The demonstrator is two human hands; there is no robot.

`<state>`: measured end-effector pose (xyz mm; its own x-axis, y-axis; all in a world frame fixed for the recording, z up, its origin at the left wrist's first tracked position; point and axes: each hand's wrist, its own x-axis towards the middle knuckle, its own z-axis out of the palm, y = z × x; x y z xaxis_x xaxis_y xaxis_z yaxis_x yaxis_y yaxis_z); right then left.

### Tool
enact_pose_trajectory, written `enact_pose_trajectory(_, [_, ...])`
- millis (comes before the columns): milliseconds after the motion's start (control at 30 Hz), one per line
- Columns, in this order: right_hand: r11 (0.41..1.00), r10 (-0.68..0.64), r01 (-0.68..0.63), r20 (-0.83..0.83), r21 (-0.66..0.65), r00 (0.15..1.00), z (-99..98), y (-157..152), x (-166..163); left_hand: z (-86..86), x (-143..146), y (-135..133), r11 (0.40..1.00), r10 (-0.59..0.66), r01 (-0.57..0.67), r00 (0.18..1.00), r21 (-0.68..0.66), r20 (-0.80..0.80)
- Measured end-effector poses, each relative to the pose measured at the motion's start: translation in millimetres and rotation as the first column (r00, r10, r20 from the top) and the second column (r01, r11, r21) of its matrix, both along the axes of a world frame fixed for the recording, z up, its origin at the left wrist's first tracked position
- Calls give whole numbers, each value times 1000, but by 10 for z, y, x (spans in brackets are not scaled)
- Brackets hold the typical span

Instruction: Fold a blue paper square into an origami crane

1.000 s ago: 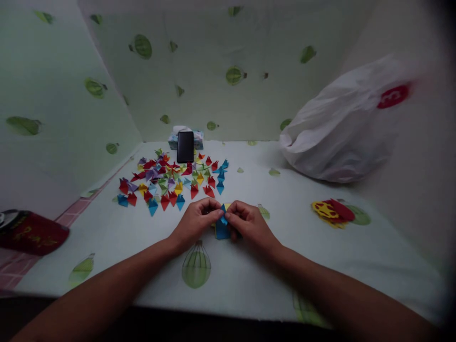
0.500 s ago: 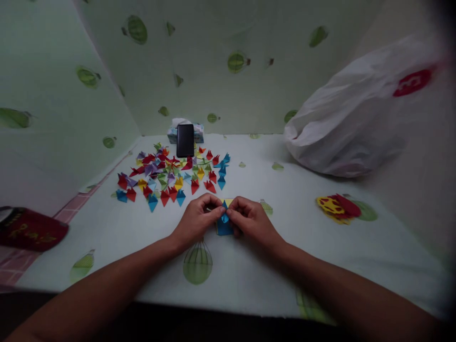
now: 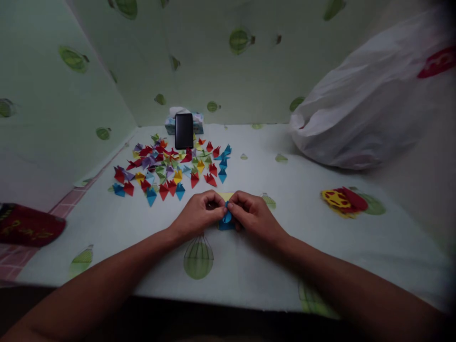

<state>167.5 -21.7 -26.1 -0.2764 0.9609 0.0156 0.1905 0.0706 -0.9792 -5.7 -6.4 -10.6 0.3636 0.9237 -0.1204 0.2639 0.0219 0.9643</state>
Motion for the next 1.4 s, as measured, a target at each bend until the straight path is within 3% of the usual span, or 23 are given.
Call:
enact_pose_trajectory(400, [996, -3, -7, 120, 84, 993, 34, 39, 50, -49, -22, 32, 993, -89, 94, 993, -69, 72])
enact_pose_trajectory(533, [963, -236, 211, 143, 166, 961, 38, 50, 62, -52, -11, 9, 995, -1, -13, 989, 97, 146])
enact_pose_trajectory(633, [931, -338, 315, 110, 185, 935, 33, 45, 69, -83, 9, -36, 964, -24, -5, 994, 266, 105])
enact_pose_trajectory(833, [893, -396, 368, 66, 258, 916, 30, -31, 47, -139, 27, -100, 809, -20, 64, 996, 584, -82])
enact_pose_trajectory(967, [897, -387, 370, 27, 242, 922, 65, -55, 32, -128, 15, -88, 761, 28, 33, 996, 648, -83])
enact_pose_trajectory(1167, [948, -298, 309, -130, 72, 946, 81, -81, -11, -140, 12, -44, 794, 152, -103, 988, 599, -31])
enact_pose_trajectory(1400, [985, -173, 175, -160, -5, 972, 31, -133, -72, -163, 3, -54, 823, 216, -196, 976, 533, 26])
